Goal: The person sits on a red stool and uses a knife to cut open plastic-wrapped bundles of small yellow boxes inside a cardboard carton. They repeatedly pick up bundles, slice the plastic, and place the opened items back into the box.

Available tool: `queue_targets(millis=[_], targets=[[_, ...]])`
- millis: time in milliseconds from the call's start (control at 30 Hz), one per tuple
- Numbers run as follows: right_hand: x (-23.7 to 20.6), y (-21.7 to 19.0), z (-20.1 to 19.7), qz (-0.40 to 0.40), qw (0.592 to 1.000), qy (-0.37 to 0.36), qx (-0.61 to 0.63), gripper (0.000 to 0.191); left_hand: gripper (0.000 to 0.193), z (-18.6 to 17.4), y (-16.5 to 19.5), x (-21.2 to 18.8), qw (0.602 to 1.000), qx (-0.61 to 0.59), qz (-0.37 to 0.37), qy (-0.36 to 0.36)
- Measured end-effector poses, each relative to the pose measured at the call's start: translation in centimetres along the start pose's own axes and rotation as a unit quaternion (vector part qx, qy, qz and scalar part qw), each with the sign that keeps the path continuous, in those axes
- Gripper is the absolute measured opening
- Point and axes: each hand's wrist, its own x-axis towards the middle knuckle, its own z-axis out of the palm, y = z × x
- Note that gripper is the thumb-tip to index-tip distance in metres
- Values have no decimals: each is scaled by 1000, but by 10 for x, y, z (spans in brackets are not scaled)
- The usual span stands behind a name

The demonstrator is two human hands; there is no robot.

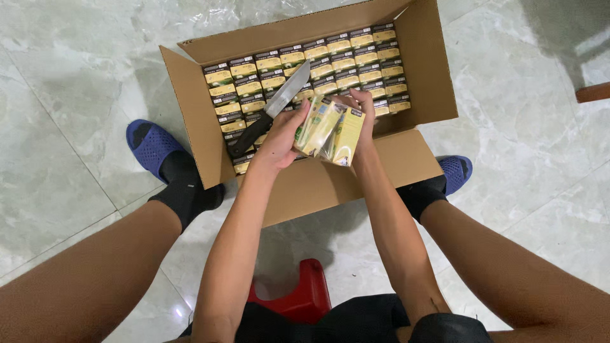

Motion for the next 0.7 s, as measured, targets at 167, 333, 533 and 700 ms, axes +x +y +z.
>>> queue_targets(millis=[167,333,533,700], targets=[[-1,-1,0,-3,998,-3,-57,53,50,13,11,-10,998,43,49,-2],[-10,-20,27,-45,966,-47,-248,63,41,41,71,-35,870,456,140,123],[-46,-34,63,-234,829,-140,-488,24,35,64,99,-64,721,534,412,160],[-53,-36,73,-181,910,-188,-323,13,37,44,92,-48,852,399,316,120]])
